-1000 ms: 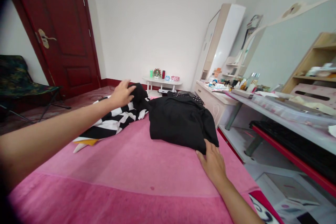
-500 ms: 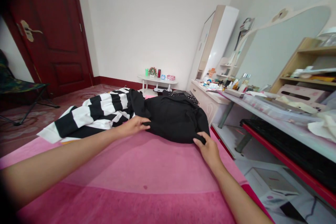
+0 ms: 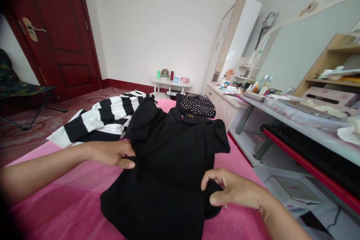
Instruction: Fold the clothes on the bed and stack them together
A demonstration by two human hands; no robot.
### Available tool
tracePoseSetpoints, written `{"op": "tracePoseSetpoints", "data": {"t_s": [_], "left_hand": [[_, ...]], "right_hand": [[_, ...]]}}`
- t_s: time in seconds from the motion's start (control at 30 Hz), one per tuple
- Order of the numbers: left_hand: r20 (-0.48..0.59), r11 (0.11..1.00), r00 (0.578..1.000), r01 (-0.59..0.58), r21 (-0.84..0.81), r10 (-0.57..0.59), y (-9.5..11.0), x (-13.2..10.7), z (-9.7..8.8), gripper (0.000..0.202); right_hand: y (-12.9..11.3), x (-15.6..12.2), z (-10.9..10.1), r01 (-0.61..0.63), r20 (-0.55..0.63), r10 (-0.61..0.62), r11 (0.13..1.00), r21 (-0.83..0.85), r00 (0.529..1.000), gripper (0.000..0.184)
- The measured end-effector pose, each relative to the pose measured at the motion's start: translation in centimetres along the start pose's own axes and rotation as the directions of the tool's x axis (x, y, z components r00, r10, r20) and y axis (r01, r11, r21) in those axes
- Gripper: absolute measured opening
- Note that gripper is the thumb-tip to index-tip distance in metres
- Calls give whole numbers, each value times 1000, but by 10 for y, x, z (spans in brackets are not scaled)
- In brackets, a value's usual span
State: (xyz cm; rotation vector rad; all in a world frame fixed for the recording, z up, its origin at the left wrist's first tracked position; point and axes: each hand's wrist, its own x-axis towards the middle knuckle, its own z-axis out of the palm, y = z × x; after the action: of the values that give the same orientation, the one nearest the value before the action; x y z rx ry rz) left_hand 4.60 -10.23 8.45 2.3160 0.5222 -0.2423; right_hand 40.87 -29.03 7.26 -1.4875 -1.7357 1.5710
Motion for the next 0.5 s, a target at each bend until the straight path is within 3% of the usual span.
{"op": "tracePoseSetpoints", "data": {"t_s": [0.03, 0.1, 0.13, 0.2, 0.27, 0.33, 0.4, 0.5], "left_hand": [[22, 1000, 1000, 17, 1, -17, 0, 3, 0, 52], [61, 998, 997, 46, -51, -43, 4, 12, -6, 59], [84, 994, 995, 60, -93, -52, 8, 19, -9, 62], [78, 988, 996, 47, -146, -36, 13, 37, -14, 59], [-51, 996, 998, -34, -77, 30, 11, 61, -15, 45], [-262, 988, 957, -98, 118, 126, 2, 86, -15, 31], [-442, 941, 877, -34, 335, 189, -12, 109, -20, 32], [-609, 812, 766, 213, 543, 207, -33, 135, -37, 38]], "right_hand": [[3, 1, -3, 3, -33, -3, 1000, 3, 999, 53], [5, 6, -15, 11, -212, -9, 1000, 10, 977, 54], [6, 10, -23, 12, -339, -7, 1000, 14, 941, 52], [11, 23, -38, 12, -586, 17, 999, 45, 810, 48], [20, 41, -52, 37, -745, 41, 995, 88, 666, 45], [30, 63, -63, 83, -824, 31, 992, 94, 566, 41], [38, 86, -70, 120, -856, -37, 992, 29, 515, 35], [39, 118, -78, 137, -856, -214, 976, -168, 471, 26]]}}
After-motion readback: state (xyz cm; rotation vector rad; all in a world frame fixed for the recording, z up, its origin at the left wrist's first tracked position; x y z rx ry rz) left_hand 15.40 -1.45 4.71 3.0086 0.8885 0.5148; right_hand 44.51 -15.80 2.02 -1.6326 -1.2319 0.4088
